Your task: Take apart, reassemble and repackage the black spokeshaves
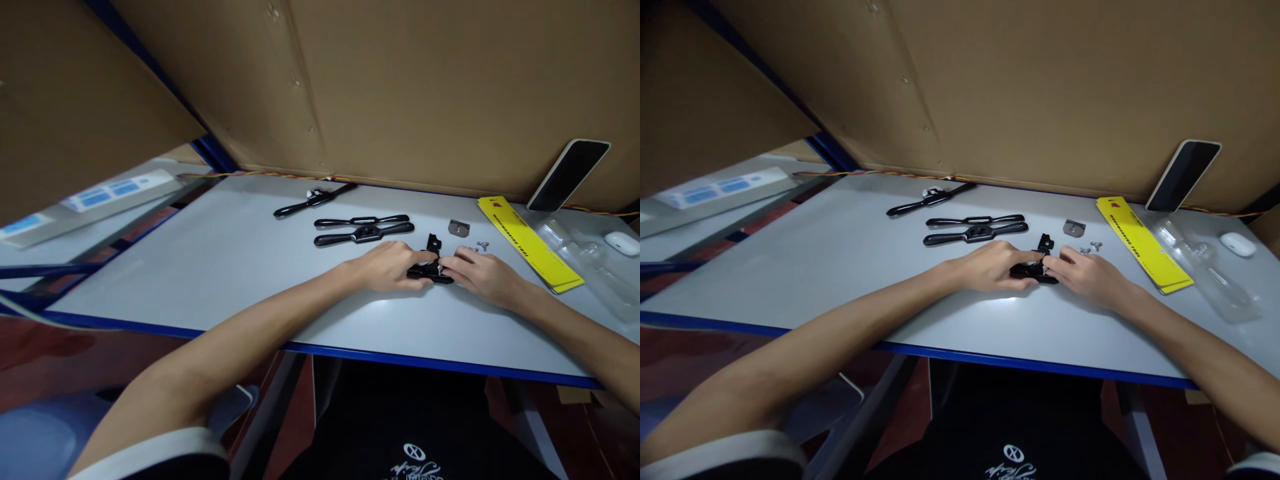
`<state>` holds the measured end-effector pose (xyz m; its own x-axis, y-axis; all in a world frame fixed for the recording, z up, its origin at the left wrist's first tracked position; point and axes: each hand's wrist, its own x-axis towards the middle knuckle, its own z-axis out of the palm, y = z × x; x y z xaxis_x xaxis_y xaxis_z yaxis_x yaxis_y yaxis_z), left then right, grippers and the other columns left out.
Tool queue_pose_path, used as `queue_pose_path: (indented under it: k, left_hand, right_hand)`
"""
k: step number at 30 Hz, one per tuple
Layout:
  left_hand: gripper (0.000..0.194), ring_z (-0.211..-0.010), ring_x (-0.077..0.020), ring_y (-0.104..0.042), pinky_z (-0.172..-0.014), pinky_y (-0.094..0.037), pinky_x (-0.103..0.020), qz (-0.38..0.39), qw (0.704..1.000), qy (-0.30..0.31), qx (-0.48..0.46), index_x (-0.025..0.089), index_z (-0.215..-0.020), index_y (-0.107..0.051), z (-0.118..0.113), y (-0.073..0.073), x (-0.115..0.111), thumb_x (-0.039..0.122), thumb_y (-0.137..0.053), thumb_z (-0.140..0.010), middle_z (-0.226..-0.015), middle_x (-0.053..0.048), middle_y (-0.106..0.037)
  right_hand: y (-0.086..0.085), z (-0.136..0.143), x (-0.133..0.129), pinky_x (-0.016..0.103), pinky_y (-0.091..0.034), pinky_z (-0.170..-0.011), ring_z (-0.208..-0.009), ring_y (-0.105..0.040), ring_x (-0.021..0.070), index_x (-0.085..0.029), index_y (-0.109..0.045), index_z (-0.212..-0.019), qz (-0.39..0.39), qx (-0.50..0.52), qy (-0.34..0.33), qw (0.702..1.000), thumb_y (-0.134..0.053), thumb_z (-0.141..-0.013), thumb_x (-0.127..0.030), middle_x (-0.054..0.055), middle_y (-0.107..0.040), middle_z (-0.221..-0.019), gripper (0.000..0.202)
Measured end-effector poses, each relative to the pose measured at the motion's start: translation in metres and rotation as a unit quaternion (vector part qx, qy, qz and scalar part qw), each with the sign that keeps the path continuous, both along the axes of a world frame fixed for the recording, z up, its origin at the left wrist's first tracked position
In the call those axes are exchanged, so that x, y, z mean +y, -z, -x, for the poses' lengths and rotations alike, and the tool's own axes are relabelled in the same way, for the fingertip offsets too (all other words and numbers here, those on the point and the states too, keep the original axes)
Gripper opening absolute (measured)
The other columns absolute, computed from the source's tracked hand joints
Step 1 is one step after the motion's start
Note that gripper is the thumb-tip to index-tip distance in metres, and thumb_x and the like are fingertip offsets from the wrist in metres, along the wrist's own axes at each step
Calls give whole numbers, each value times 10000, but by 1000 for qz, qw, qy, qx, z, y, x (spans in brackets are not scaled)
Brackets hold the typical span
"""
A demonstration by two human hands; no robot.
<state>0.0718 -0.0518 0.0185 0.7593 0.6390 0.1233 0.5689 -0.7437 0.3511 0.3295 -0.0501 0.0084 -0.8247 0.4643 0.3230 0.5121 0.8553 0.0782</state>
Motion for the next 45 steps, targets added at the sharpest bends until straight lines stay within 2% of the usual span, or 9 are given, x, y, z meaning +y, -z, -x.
queue_pose_path:
  k: [5, 11, 18, 26, 31, 34, 37, 40, 45]
  left_hand:
    - [545, -554, -182, -540, -561, -374, -306, -3, 1000, -2, 0, 148, -1308, -655, 0, 0, 0, 504, -491, -929, -647, -23, -641]
    - [525, -536, -181, -552, -551, -380, -291, -18, 1000, -8, -3, 154, -1295, -655, -1, 3, 0, 486, -505, -918, -595, 0, -605]
    - [549, -575, -175, -549, -600, -380, -290, 0, 999, -14, -30, 160, -1373, -588, -1, 6, -1, 453, -512, -915, -642, 11, -633]
    - [537, -578, -164, -547, -600, -380, -277, 14, 999, -24, -32, 196, -1386, -574, -3, 4, -3, 466, -489, -930, -673, 20, -641]
    - [549, -587, -181, -563, -595, -367, -286, 11, 999, -37, -11, 187, -1369, -584, -5, 4, -4, 467, -494, -905, -666, 8, -650]
    - [595, -626, -203, -593, -616, -392, -300, 11, 999, -36, -10, 166, -1371, -584, -5, 5, -2, 485, -520, -872, -702, -17, -680]
    - [611, -630, -202, -593, -618, -399, -297, 20, 999, -24, -21, 156, -1365, -592, -2, 3, 0, 465, -541, -840, -721, -23, -690]
    - [549, -554, -173, -528, -580, -355, -284, 38, 999, -9, -27, 148, -1341, -608, 1, -1, 2, 405, -490, -870, -637, 9, -624]
    - [473, -561, -172, -494, -590, -339, -292, 41, 999, 13, -31, 132, -1298, -618, 4, -5, 5, 309, -381, -928, -624, 8, -570]
  right_hand:
    - [1, 1, -1, 268, -355, -486, -597, -497, 123, -192, -708, -1038, -42, 3, 0, 999, -367, -1081, -271, 38, -585, -810, 353]
    - [1, 1, 0, 265, -347, -481, -619, -529, 125, -174, -697, -1074, -64, 14, -20, 998, -426, -1062, -372, 60, -631, -854, 336]
    - [-3, 6, -3, 272, -249, -458, -538, -451, 97, -190, -705, -969, -144, -23, -5, 989, -406, -1086, -327, 29, -606, -774, 349]
    - [0, 13, -8, 276, -175, -480, -547, -374, 97, -198, -681, -864, -151, -18, 34, 988, -447, -1035, -257, 60, -617, -878, 295]
    - [0, 11, -6, 285, -202, -487, -573, -463, 113, -190, -659, -861, -101, -13, 27, 994, -445, -1045, -270, 57, -635, -851, 293]
    - [-3, 7, -3, 282, -352, -538, -682, -593, 162, -171, -650, -1032, 7, 41, 19, 999, -440, -1054, -377, 78, -669, -917, 295]
    - [-6, 4, -2, 331, -476, -683, -820, -660, 215, -154, -596, -1213, 124, 92, 30, 988, -448, -1034, -367, 101, -698, -998, 315]
    - [-9, 3, -3, 372, -493, -752, -831, -668, 234, -165, -601, -1236, 183, 88, 44, 978, -478, -991, -305, 87, -716, -959, 308]
    - [-11, 3, -4, 361, -474, -707, -779, -649, 226, -174, -629, -1220, 210, 92, 52, 972, -517, -951, -294, 73, -707, -907, 315]
